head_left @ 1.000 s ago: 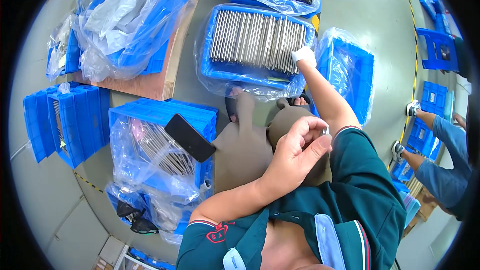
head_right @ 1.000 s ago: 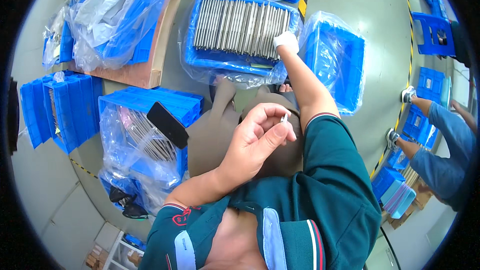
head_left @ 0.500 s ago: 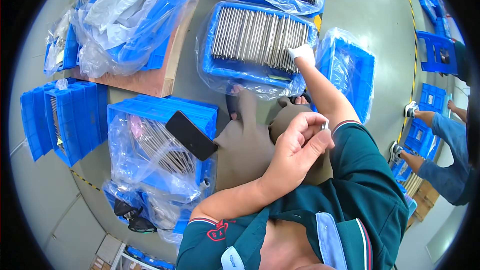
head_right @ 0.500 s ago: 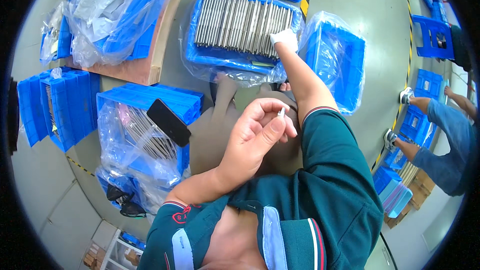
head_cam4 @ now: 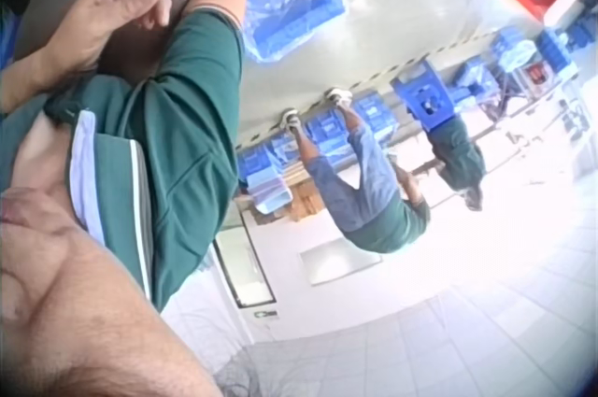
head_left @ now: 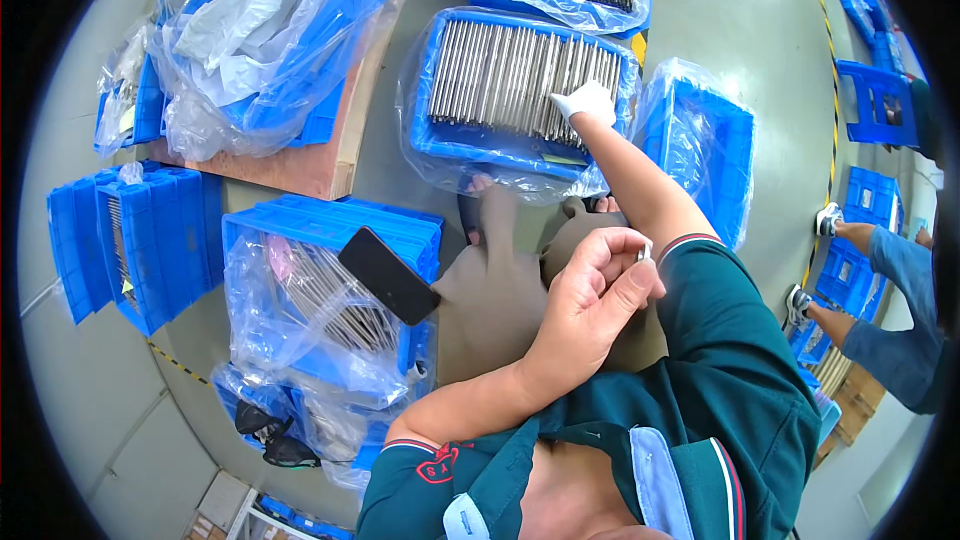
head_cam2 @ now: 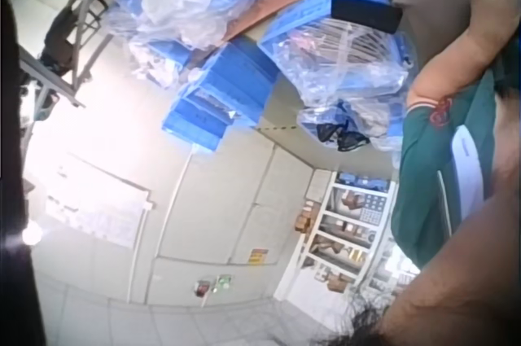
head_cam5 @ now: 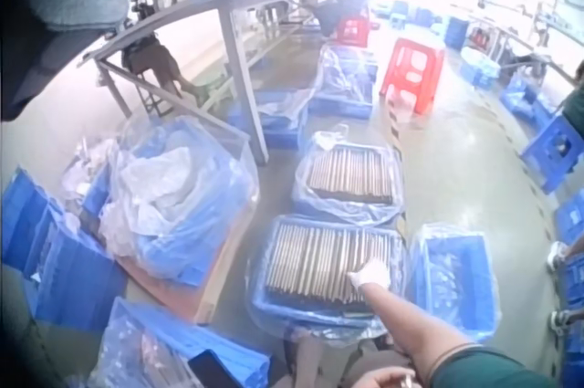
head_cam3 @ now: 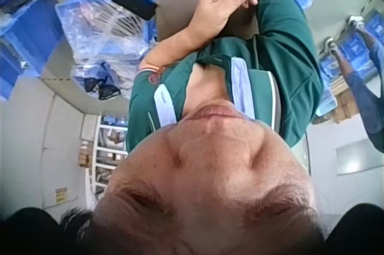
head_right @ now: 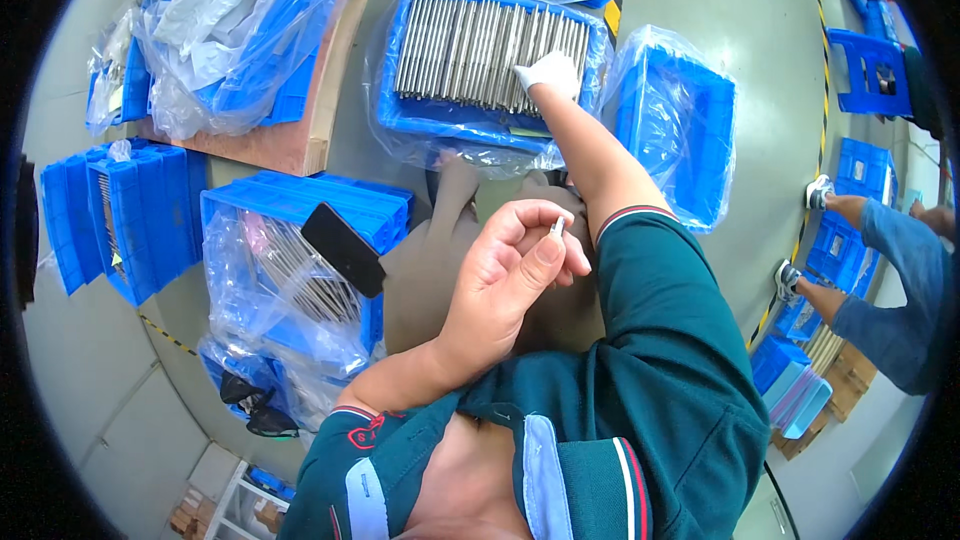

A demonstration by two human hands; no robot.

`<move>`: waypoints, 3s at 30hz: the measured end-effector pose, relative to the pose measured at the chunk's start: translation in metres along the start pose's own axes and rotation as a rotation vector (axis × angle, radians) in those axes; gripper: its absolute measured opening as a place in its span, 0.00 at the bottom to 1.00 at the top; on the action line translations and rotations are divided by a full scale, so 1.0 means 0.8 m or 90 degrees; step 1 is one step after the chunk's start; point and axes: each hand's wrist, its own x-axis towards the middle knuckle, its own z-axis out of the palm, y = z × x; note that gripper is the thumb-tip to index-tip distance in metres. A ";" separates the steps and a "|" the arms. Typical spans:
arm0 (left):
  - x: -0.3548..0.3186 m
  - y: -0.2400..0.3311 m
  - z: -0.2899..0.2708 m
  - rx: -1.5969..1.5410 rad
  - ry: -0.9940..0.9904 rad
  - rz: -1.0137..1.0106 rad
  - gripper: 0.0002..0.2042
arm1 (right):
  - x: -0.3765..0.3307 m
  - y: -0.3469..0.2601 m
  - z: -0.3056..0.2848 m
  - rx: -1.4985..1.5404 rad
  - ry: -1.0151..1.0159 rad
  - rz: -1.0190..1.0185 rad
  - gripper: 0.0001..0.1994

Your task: The person retrieves metal rings from a workstation, sits down, and slides the rings onto metal rods by hand.

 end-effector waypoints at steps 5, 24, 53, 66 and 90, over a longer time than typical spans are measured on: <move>0.002 0.005 -0.002 0.005 -0.008 -0.017 0.14 | 0.006 -0.005 0.006 -0.023 0.026 -0.004 0.24; -0.001 0.013 -0.002 -0.016 0.038 -0.026 0.15 | 0.024 -0.038 0.017 -0.053 -0.047 0.000 0.17; 0.006 0.011 -0.005 0.023 0.069 -0.036 0.13 | 0.046 -0.002 0.035 0.043 0.007 -0.050 0.13; 0.024 -0.004 0.003 0.041 0.088 0.019 0.12 | 0.061 0.090 0.024 0.513 -0.479 0.078 0.21; -0.026 -0.050 -0.034 -0.140 -0.082 0.103 0.17 | -0.404 0.154 -0.223 0.975 -0.232 -0.283 0.13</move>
